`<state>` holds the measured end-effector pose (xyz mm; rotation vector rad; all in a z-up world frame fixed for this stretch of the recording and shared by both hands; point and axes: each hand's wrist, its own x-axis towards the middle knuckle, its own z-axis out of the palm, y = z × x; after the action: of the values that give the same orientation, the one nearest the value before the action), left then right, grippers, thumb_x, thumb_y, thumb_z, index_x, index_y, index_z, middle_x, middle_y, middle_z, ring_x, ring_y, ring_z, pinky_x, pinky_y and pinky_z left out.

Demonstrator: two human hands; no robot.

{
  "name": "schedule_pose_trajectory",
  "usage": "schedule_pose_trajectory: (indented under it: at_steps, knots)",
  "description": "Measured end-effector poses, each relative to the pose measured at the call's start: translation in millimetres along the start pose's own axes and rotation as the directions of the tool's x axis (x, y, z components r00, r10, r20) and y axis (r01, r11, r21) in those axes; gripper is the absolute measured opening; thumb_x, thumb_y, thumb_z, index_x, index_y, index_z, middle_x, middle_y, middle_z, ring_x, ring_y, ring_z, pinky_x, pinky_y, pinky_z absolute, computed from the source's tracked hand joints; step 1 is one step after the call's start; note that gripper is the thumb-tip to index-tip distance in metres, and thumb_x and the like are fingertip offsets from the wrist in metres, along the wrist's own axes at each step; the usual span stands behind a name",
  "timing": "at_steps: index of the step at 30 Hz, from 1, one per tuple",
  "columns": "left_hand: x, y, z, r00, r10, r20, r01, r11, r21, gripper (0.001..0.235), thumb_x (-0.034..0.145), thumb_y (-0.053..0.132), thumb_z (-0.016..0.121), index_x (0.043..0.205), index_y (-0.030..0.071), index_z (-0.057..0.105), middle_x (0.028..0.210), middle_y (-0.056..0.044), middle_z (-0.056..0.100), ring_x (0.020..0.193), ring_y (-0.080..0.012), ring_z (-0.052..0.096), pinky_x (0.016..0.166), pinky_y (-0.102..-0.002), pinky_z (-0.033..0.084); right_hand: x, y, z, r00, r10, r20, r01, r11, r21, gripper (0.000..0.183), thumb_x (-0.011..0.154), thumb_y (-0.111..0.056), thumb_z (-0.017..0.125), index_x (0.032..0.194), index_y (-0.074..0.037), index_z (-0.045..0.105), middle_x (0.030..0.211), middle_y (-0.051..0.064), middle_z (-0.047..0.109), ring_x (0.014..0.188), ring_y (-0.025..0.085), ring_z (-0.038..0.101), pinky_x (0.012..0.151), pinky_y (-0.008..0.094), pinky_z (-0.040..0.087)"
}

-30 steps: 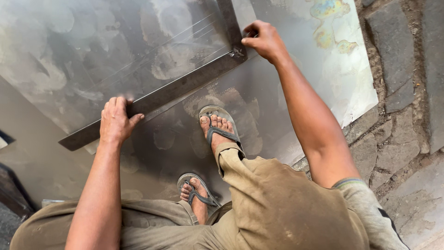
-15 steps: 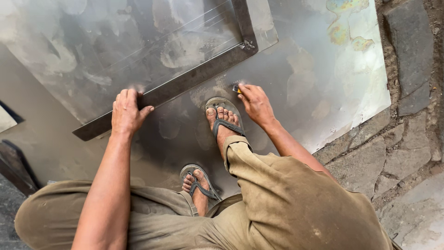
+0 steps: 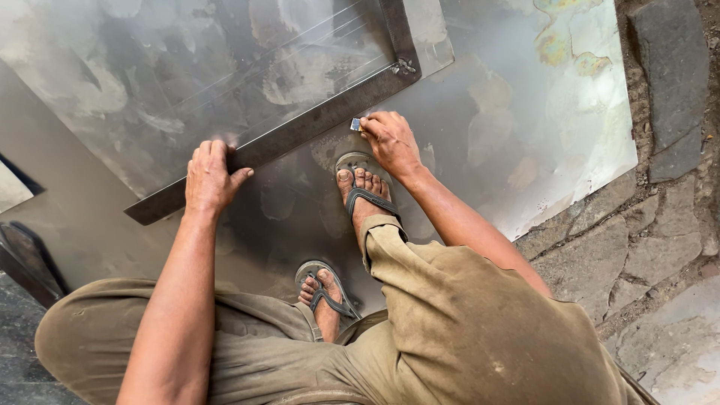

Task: The person uses a framing square and a small marking tool to draw lines onto metal sheets lying on the floor. They align the square against the edges and surface of the sheets and slide the marker along the square's edge.

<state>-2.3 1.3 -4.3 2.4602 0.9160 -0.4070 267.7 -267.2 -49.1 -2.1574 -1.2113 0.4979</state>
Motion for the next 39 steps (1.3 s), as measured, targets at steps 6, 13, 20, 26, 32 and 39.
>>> schedule_pose_trajectory:
  at_steps: [6,13,20,26,32,39]
  knots:
    - [-0.4,2.1,0.1,1.000,-0.004,-0.003,0.004,1.000,-0.006,0.054,0.073,0.030,0.092,0.108,0.006,0.058,0.110,-0.014,0.058,0.107,-0.0367,0.057,0.089,-0.050,0.047,0.6,-4.1,1.5,0.998,0.059,0.026,-0.060,0.998,0.012,0.020,0.092,-0.012,0.076,0.112,-0.008,0.074,0.110,0.006,0.070,0.101,0.028,0.063,0.091,0.042,0.049]
    - [-4.0,4.0,-2.7,0.999,0.031,-0.029,-0.032,0.999,-0.016,0.053,0.075,0.028,0.092,0.110,0.007,0.058,0.112,-0.014,0.059,0.107,-0.0385,0.058,0.089,-0.050,0.048,21.0,-1.5,-4.7,0.911,0.148,0.385,-0.071,0.976,-0.207,0.017,0.100,-0.028,0.072,0.098,-0.011,0.076,0.102,0.010,0.068,0.099,0.033,0.063,0.089,0.045,0.049]
    - [1.1,4.9,-5.0,1.000,0.003,-0.024,-0.003,1.000,-0.009,0.054,0.073,0.029,0.092,0.108,0.006,0.058,0.110,-0.015,0.058,0.106,-0.0383,0.057,0.088,-0.051,0.048,10.7,10.9,-8.6,0.996,-0.056,0.075,0.054,0.998,0.029,0.020,0.089,-0.011,0.077,0.108,-0.008,0.075,0.104,0.009,0.068,0.096,0.032,0.063,0.087,0.044,0.050]
    - [4.2,3.8,-5.3,1.000,0.011,-0.026,-0.011,1.000,0.005,0.054,0.073,0.030,0.092,0.108,0.007,0.058,0.111,-0.015,0.058,0.107,-0.0382,0.057,0.088,-0.050,0.048,6.7,13.9,1.3,0.996,-0.090,-0.012,0.090,0.995,0.039,0.021,0.090,-0.010,0.077,0.111,-0.008,0.073,0.106,0.009,0.067,0.099,0.032,0.062,0.087,0.044,0.049]
    - [-6.6,5.3,1.2,1.000,0.010,-0.020,-0.010,1.000,-0.006,0.054,0.074,0.029,0.092,0.110,0.008,0.059,0.111,-0.014,0.059,0.107,-0.0379,0.057,0.088,-0.050,0.048,8.8,-1.5,-4.8,0.945,0.060,0.321,-0.047,0.998,-0.047,0.019,0.092,-0.015,0.074,0.110,-0.010,0.075,0.103,0.010,0.069,0.098,0.034,0.065,0.086,0.047,0.051]
    - [3.7,14.1,-18.3,0.998,0.032,0.054,-0.031,0.999,-0.007,0.059,0.071,0.034,0.089,0.113,0.006,0.059,0.107,-0.017,0.064,0.104,-0.0402,0.061,0.086,-0.051,0.050,-9.5,2.3,-22.3,0.903,0.129,0.410,-0.219,0.959,0.180,0.031,0.092,-0.025,0.074,0.118,-0.008,0.074,0.104,0.015,0.071,0.095,0.033,0.070,0.084,0.042,0.056]
